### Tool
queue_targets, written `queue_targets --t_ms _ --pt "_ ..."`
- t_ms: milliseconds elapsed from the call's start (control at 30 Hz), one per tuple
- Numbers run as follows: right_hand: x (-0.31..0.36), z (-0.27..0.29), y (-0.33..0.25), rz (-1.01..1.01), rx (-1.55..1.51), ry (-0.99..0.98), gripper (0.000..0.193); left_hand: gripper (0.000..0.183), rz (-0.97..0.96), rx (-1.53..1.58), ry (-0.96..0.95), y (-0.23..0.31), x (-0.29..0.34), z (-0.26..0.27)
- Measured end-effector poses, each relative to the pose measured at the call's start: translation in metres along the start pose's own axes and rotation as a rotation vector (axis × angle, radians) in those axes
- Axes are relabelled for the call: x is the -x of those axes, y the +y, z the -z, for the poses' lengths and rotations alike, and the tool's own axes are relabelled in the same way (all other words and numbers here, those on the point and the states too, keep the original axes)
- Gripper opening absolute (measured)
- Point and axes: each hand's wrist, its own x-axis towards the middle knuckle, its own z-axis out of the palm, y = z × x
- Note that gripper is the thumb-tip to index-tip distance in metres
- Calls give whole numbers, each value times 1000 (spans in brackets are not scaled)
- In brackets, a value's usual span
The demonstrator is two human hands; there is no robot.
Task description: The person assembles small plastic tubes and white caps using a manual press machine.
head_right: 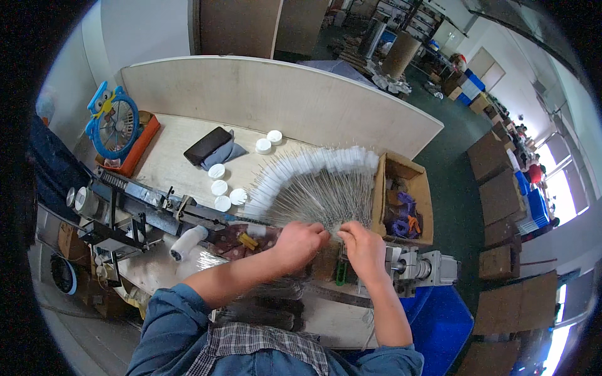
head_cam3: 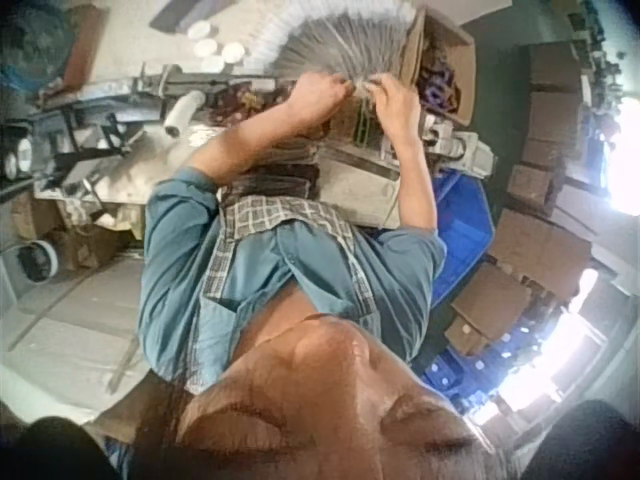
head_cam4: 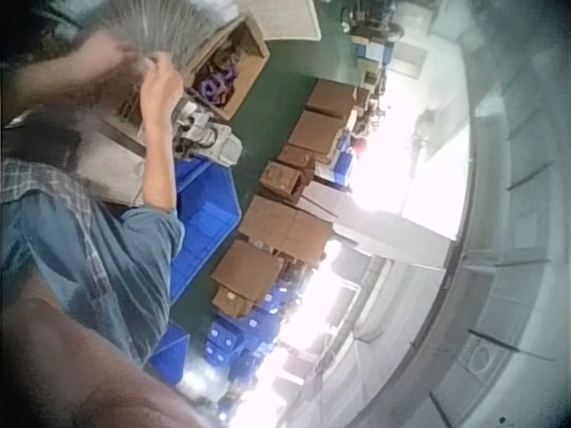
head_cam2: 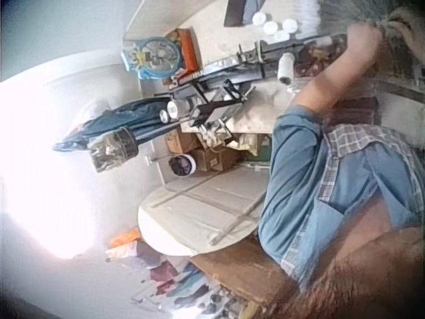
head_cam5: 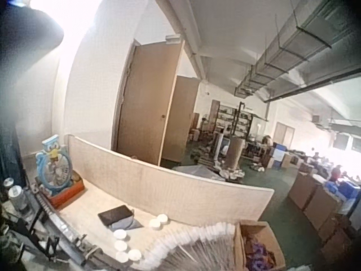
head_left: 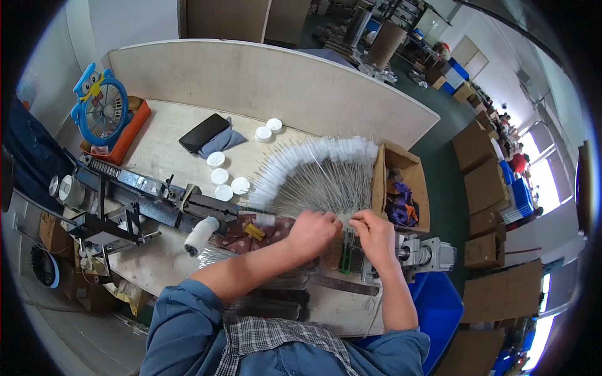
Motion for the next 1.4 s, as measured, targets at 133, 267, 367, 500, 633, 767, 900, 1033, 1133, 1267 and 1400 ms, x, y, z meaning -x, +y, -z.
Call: queue_targets --t_ms 133,267,367,500,633,767,900,1033,1133,1267,1400 --pt "2 4 -6 9 -6 -164 13 11 -4 -222 53 -29 -1 -8" --pt "-11 7 4 70 -123 -281 15 17 -125 -22 230 -24 38 26" --pt "-12 6 -20 46 -199 -401 15 25 110 163 262 -24 114 53" --pt "-20 10 -17 186 29 -151 13 20 390 140 284 -13 177 81" --pt "-17 8 0 52 182 -143 14 15 696 250 398 -6 198 80" --pt "-11 18 -9 -108 -73 -367 19 15 599 243 352 -3 188 76" --pt "-27 -4 -29 97 -164 -344 17 17 455 260 342 3 171 70" --pt "-42 -52 -70 446 -244 -379 14 17 524 404 296 5 164 66" --pt "-46 -87 -89 476 -264 -347 12 16 831 790 365 -3 174 70" --pt "-46 -112 -113 422 -235 -305 8 20 1055 1259 594 -28 194 85" --pt "-46 -117 -123 374 -163 -303 10 28 1139 1845 734 -22 162 114"
